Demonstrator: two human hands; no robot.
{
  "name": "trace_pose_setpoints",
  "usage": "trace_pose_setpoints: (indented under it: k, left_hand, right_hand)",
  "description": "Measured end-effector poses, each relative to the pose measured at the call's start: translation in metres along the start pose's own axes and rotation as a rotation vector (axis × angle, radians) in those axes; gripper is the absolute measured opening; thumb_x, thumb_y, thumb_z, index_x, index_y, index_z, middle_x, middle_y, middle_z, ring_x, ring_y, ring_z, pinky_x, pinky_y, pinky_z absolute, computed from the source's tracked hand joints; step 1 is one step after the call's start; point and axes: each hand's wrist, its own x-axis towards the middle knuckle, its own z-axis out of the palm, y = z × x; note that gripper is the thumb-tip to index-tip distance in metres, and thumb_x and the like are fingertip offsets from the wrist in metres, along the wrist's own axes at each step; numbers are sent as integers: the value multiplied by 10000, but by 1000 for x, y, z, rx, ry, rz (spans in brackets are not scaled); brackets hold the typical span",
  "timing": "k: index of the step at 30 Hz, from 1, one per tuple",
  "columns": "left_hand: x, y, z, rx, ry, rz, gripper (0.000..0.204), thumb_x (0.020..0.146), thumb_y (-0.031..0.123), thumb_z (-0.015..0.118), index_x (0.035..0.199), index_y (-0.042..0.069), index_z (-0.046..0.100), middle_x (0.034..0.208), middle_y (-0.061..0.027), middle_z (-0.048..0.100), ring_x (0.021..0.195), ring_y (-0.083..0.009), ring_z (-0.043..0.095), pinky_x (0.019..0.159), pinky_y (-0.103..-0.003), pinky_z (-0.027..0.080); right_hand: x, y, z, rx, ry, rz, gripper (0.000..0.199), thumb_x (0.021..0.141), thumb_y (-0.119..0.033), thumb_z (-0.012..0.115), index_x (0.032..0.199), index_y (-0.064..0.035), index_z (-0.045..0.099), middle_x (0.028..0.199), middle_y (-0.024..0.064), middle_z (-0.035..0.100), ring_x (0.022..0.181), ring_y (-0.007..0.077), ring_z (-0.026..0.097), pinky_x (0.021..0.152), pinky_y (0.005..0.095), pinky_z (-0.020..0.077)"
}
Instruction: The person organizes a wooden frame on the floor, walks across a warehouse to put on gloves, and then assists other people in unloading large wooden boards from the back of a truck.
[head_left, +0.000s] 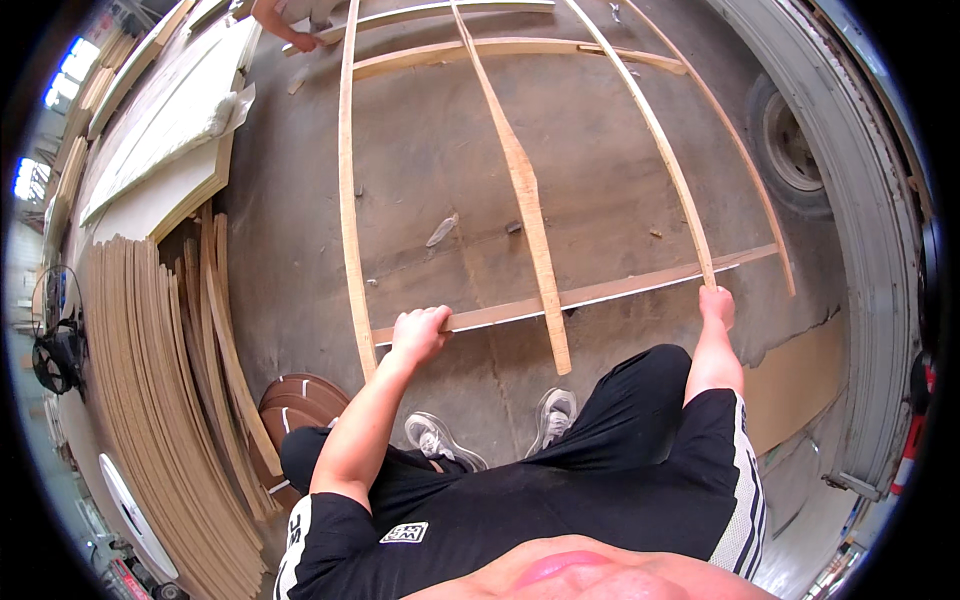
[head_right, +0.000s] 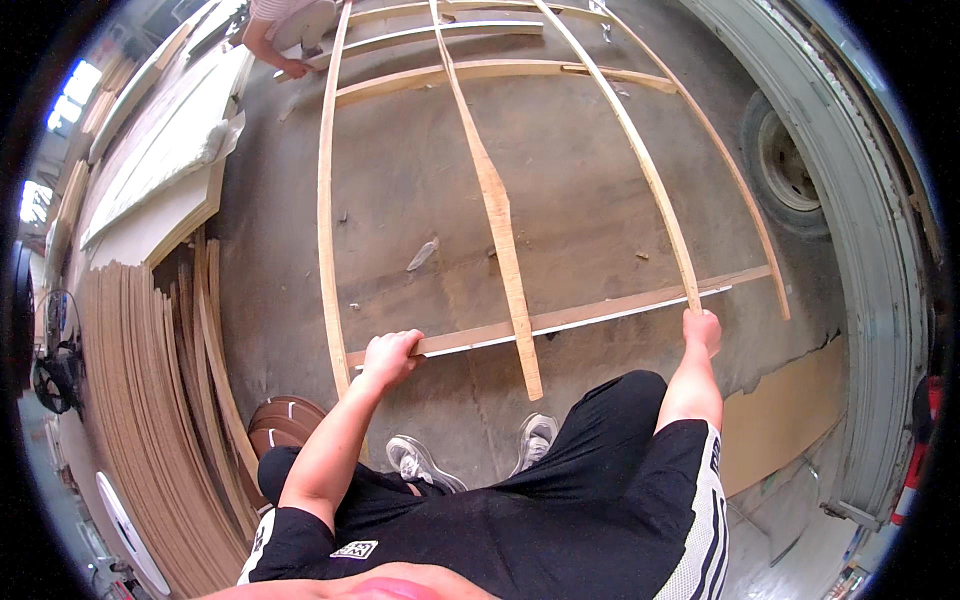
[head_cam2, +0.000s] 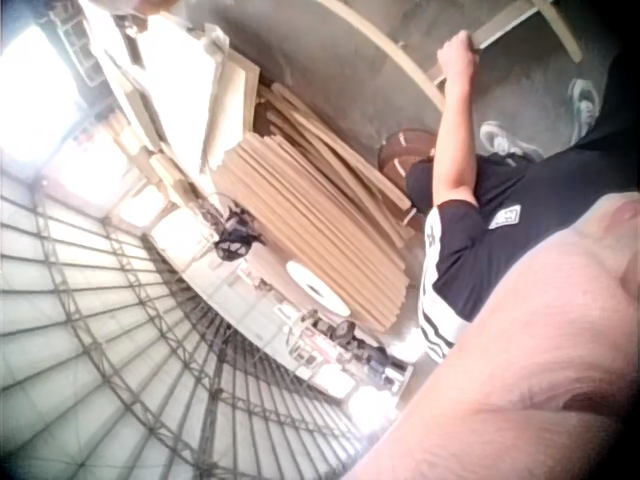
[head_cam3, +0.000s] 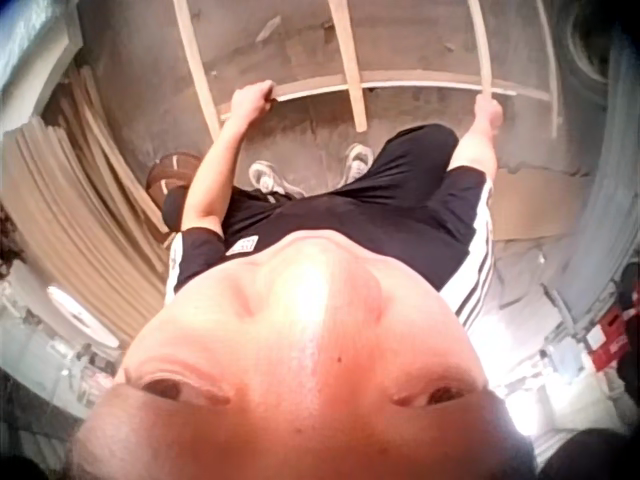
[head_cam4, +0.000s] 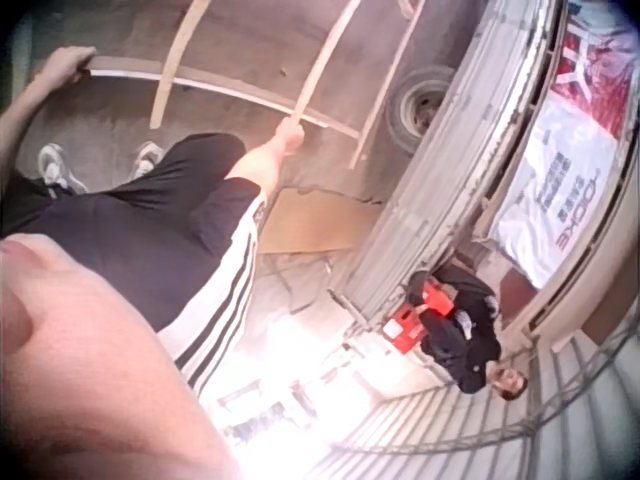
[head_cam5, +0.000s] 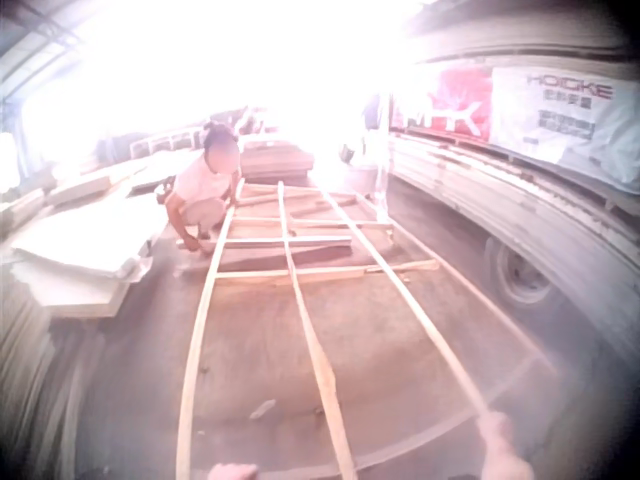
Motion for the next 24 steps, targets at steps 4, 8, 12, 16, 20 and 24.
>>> trace_pose_setpoints:
  k: [4,8,12,16,20,24]
  left_hand:
    - [-3,2,-11,1,6,7,283,829,290,710,1049,152,597,1015,-60,688,997,-292,652,808,-482,486]
    - [-4,-2,-9,18,54,-2,273,831,283,710,1047,157,599,1005,-54,690,1000,-287,652,800,-478,490]
    - [-4,-4,-13,21,23,-26,300,833,295,708,1087,164,614,1021,-60,693,1012,-291,650,813,-465,487]
    - [-4,-7,-11,18,27,-30,306,832,299,709,1091,161,619,1026,-65,694,1013,-296,649,818,-463,485]
    - [-4,-13,-3,21,54,-16,299,829,295,713,1082,173,610,1012,-49,690,1004,-285,653,810,-473,495]
    - [-4,-16,2,17,37,-30,305,825,299,717,1082,173,610,1033,-51,690,1010,-288,652,815,-473,491]
  right_hand:
    - [-7,-2,-3,-19,1,10,355,802,-403,602,1011,-140,718,1018,135,718,983,338,679,805,472,532]
    - [-11,-5,-3,-64,56,-15,323,801,-394,609,982,-158,735,1012,122,726,966,336,689,810,466,541]
    - [-18,-11,-6,-61,55,-24,334,796,-404,613,992,-164,734,1022,122,724,978,338,686,820,465,541]
    - [-15,-7,-1,-58,51,-17,339,791,-401,613,1001,-163,734,1026,124,723,987,338,683,828,464,541]
    - [-15,-7,1,-72,45,-36,344,786,-397,615,1010,-165,734,1025,123,723,985,338,682,828,463,541]
    - [-15,-8,2,-78,19,-60,352,786,-401,625,1020,-164,737,1028,123,723,989,335,682,833,462,538]
